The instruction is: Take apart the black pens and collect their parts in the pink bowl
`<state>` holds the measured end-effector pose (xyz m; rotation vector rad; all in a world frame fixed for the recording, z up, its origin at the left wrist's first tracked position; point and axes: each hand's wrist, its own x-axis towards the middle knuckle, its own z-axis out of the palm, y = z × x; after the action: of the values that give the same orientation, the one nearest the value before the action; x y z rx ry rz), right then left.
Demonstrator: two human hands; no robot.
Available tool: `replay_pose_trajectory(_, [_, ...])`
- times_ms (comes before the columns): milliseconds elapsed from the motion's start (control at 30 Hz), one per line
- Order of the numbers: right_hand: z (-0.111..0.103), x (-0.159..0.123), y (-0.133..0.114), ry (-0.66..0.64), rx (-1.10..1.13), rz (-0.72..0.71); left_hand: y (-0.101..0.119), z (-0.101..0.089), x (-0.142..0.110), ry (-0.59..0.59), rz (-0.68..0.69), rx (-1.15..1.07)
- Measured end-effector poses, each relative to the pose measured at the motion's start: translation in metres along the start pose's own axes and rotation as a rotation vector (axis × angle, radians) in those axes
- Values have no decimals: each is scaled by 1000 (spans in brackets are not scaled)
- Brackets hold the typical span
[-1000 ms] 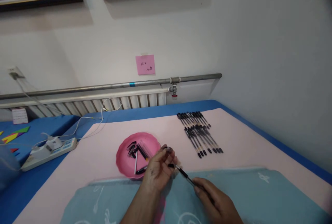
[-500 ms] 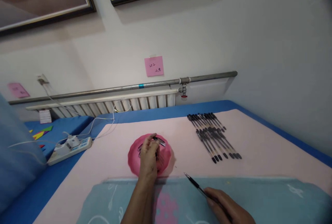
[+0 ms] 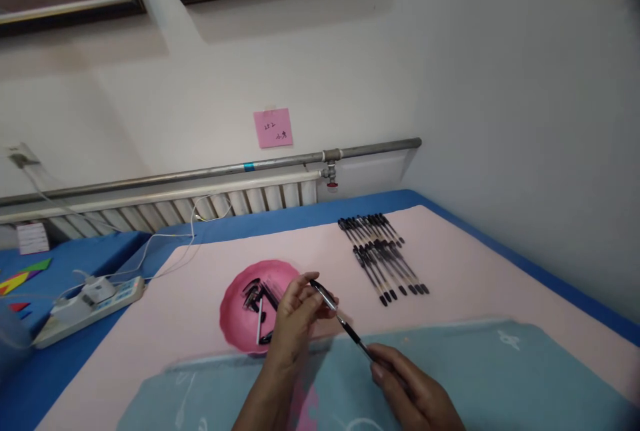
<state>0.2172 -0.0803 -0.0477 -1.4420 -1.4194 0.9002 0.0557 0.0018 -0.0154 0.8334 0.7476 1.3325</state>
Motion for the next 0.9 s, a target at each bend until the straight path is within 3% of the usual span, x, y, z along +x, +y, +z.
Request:
replay_pose_trajectory(500, [-3, -1, -4, 12, 39, 79, -2, 2, -4, -114, -38, 145])
replay_pose_trajectory(700, [6, -4, -1, 97, 136, 95, -7, 6, -7, -113, -97, 173])
replay_pose_trajectory(900, [8, -1, 6, 79, 191, 128, -14, 12, -8, -112, -170, 216])
